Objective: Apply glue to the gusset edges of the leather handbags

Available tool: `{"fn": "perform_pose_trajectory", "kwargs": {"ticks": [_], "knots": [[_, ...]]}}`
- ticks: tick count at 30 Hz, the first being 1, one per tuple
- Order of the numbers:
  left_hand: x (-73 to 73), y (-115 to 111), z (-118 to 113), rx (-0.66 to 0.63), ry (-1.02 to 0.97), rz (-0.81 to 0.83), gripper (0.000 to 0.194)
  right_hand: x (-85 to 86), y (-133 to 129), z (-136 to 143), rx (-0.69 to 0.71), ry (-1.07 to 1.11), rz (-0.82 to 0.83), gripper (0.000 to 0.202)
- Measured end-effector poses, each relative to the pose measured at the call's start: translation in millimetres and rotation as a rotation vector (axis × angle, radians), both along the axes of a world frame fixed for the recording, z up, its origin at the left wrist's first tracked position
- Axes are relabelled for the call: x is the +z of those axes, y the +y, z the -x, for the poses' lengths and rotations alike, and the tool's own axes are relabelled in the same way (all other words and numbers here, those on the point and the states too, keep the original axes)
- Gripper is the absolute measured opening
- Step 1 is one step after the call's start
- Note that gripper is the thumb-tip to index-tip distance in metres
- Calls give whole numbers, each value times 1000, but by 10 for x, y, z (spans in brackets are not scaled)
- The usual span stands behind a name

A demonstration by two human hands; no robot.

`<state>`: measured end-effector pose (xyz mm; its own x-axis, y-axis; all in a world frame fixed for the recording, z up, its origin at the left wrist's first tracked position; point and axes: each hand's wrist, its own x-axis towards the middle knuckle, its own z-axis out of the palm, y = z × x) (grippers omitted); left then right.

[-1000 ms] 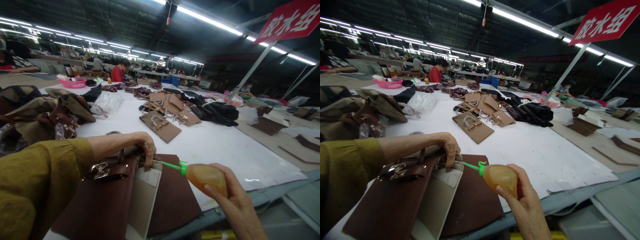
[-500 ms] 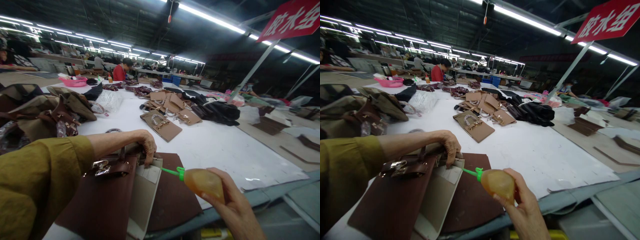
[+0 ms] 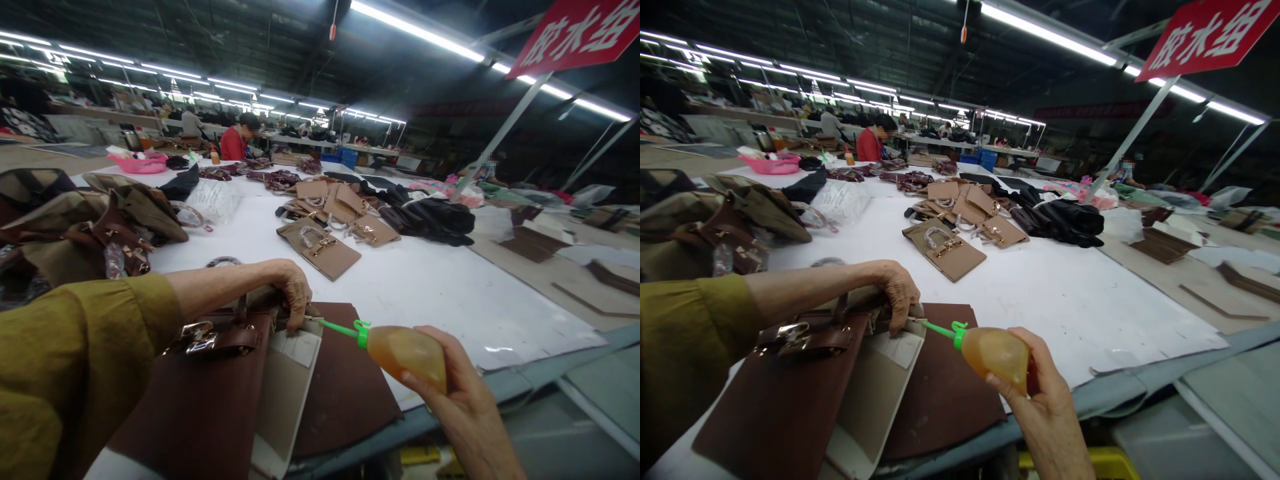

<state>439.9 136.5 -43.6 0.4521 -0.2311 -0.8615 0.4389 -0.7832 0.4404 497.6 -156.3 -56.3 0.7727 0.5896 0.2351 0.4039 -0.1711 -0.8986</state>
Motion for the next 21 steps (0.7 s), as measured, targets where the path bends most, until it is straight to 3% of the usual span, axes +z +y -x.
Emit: {"fn": "perform_pose_trajectory", "kwargs": {"ticks": [5, 12, 17, 21], "knots": [[-31, 50, -36, -29, -37, 1, 22, 8, 12, 104, -28, 131, -42, 46], [-62, 51, -71, -63, -40, -7, 23, 44, -19, -61, 9, 44, 3, 46], [45, -18, -67, -105, -31, -62, 23, 17, -34, -40, 31, -9, 28, 41], [137, -33, -41, -82, -55, -78, 22, -23, -25, 50, -10, 75, 6, 41]]}}
